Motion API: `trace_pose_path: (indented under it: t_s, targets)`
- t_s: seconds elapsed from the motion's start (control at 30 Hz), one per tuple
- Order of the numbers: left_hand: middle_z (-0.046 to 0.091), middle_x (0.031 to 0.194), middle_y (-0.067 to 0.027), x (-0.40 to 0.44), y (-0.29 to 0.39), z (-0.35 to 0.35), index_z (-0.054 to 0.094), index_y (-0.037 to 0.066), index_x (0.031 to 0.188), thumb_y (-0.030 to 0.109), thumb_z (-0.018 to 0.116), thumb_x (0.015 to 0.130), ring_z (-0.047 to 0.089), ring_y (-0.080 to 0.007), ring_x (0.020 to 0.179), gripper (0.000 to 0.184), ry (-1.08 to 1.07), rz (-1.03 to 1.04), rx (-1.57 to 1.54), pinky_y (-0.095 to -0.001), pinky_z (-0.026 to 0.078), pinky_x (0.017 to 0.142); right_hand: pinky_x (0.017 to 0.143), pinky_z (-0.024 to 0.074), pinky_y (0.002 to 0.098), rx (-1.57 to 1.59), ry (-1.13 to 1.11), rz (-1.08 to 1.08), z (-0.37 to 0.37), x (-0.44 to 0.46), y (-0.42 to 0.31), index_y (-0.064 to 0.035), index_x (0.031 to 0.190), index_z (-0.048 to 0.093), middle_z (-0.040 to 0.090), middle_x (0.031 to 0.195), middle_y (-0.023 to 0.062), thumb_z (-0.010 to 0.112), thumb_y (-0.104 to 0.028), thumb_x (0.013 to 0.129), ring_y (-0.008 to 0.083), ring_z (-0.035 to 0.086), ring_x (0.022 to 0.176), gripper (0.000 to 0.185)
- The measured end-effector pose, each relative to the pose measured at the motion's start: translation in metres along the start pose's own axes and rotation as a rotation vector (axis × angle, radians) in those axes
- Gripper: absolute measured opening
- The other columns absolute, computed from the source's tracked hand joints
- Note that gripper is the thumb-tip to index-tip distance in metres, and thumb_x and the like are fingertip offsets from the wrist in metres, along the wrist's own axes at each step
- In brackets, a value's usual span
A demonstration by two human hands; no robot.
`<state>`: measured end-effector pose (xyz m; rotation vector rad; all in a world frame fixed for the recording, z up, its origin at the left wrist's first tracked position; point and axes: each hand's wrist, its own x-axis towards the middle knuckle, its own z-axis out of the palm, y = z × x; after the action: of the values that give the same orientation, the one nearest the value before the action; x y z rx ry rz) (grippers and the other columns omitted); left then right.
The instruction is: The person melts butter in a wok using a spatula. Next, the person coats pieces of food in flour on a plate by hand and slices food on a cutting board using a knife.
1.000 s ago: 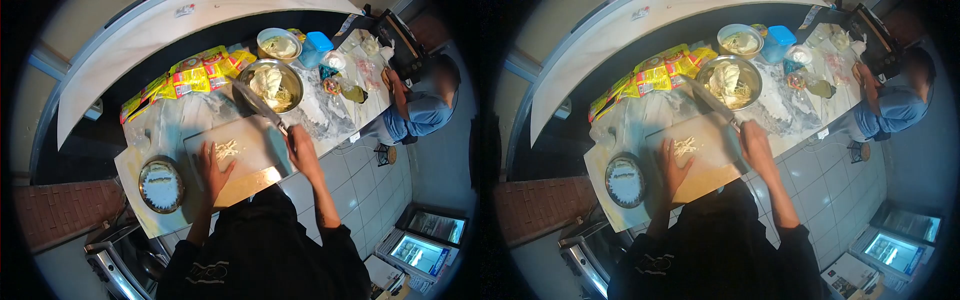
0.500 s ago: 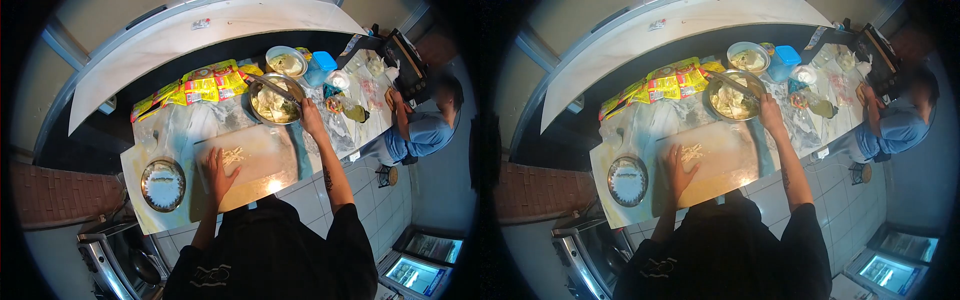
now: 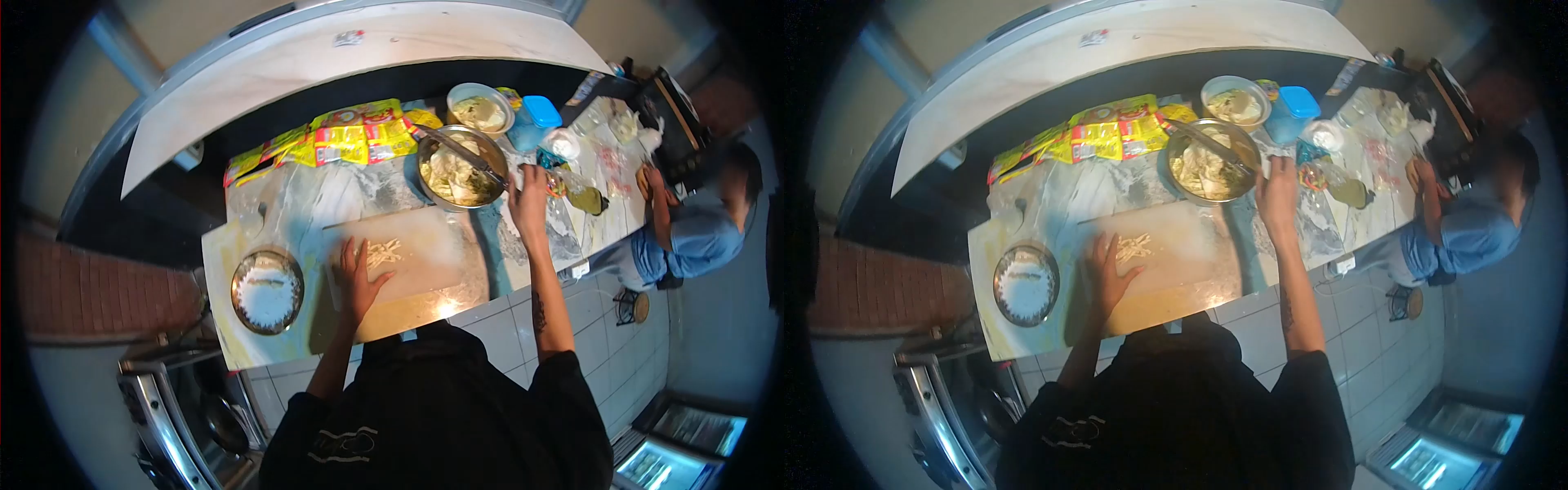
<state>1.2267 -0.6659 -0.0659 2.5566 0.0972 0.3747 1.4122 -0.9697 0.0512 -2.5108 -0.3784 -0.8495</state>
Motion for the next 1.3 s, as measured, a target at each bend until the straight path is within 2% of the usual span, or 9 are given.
trace_pose_path:
  t_s: [0.1, 0.23, 0.4, 0.57, 0.87, 0.93, 1.03, 1.23, 1.3]
  targets:
    - [0.034, 0.142, -0.0209, 0.005, 0.004, 0.000, 0.042, 0.002, 0.136, 0.035, 0.079, 0.070, 0.030, -0.0396, 0.133, 0.082, 0.087, -0.036, -0.058, -0.0496, 0.024, 0.110, 0.072, 0.0429, 0.0435, 0.046, 0.064, 0.033, -0.011, -0.013, -0.021, 0.0032, 0.095, 0.055, 0.054, 0.089, 0.0201, 0.059, -0.003, 0.084, 0.0364, 0.054, 0.081, 0.013]
    - [0.035, 0.141, -0.0226, 0.012, 0.006, 0.002, 0.042, -0.002, 0.134, 0.028, 0.079, 0.072, 0.033, -0.0373, 0.133, 0.078, 0.042, 0.029, -0.107, -0.0468, 0.027, 0.110, 0.058, 0.0438, 0.0355, 0.487, -0.133, 0.119, -0.006, -0.044, -0.064, 0.0030, 0.091, 0.055, 0.056, 0.079, 0.0166, 0.055, 0.002, 0.085, 0.0274, 0.055, 0.061, 0.006]
    - [0.043, 0.136, -0.0202, -0.001, 0.010, 0.006, 0.047, 0.000, 0.130, 0.015, 0.072, 0.079, 0.043, -0.0355, 0.126, 0.059, 0.149, 0.108, -0.181, -0.0401, 0.039, 0.103, 0.058, 0.0454, 0.0306, 0.606, -0.447, 0.092, 0.040, -0.094, -0.067, 0.0021, 0.095, 0.056, 0.056, 0.076, 0.0124, 0.055, -0.006, 0.091, 0.0193, 0.058, 0.062, 0.009]
    - [0.053, 0.125, -0.0185, -0.022, 0.022, -0.029, 0.053, 0.001, 0.124, 0.011, 0.070, 0.080, 0.051, -0.0344, 0.118, 0.048, 0.206, -0.117, -0.178, -0.0400, 0.044, 0.098, 0.079, 0.0430, 0.0455, 0.593, -0.708, -0.015, 0.067, -0.120, -0.065, 0.0040, 0.101, 0.054, 0.053, 0.096, 0.0232, 0.053, -0.014, 0.091, 0.0415, 0.053, 0.093, 0.020]
    - [0.062, 0.094, -0.0135, -0.114, -0.029, -0.072, 0.060, 0.001, 0.112, 0.012, 0.069, 0.082, 0.063, -0.0227, 0.084, 0.033, 0.666, -0.629, -0.316, -0.0346, 0.051, 0.075, 0.071, 0.0465, 0.0402, 0.601, -0.667, -0.173, 0.077, -0.100, -0.063, 0.0019, 0.104, 0.054, 0.054, 0.098, 0.0201, 0.055, -0.008, 0.088, 0.0327, 0.057, 0.088, 0.019]
    - [0.060, 0.084, -0.0119, -0.133, -0.058, -0.078, 0.060, 0.002, 0.112, 0.015, 0.071, 0.081, 0.061, -0.0207, 0.073, 0.035, 0.697, -0.846, 0.038, -0.0347, 0.050, 0.066, 0.071, 0.0446, 0.0444, 0.539, -0.473, -0.220, 0.076, -0.086, -0.054, 0.0051, 0.102, 0.054, 0.054, 0.087, 0.0212, 0.057, -0.010, 0.087, 0.0371, 0.055, 0.080, 0.021]
    - [0.057, 0.076, -0.0109, -0.140, -0.086, -0.084, 0.060, 0.002, 0.112, 0.015, 0.072, 0.080, 0.059, -0.0229, 0.065, 0.037, 0.798, -0.856, -0.055, -0.0361, 0.050, 0.063, 0.063, 0.0441, 0.0404, 0.535, -0.590, 0.064, 0.049, -0.057, -0.061, 0.0043, 0.100, 0.054, 0.054, 0.080, 0.0190, 0.057, -0.007, 0.087, 0.0309, 0.054, 0.069, 0.018]
    - [0.068, 0.090, -0.0155, -0.139, -0.098, -0.095, 0.066, 0.000, 0.103, 0.019, 0.069, 0.084, 0.066, -0.0231, 0.083, 0.027, 0.724, -0.761, -0.021, -0.0309, 0.051, 0.072, 0.050, 0.0392, 0.0330, 0.446, -0.378, -0.145, 0.046, -0.059, -0.060, -0.0009, 0.104, 0.052, 0.051, 0.064, 0.0090, 0.059, -0.004, 0.087, 0.0168, 0.049, 0.053, 0.019]
    - [0.068, 0.093, -0.0154, -0.149, -0.121, -0.089, 0.065, 0.000, 0.105, 0.013, 0.066, 0.086, 0.066, -0.0247, 0.085, 0.024, 0.803, -0.586, -0.319, -0.0301, 0.051, 0.076, 0.050, 0.0398, 0.0319, 0.366, -0.321, -0.103, 0.067, -0.076, -0.050, -0.0010, 0.108, 0.050, 0.053, 0.067, 0.0088, 0.059, -0.004, 0.088, 0.0162, 0.051, 0.055, 0.023]
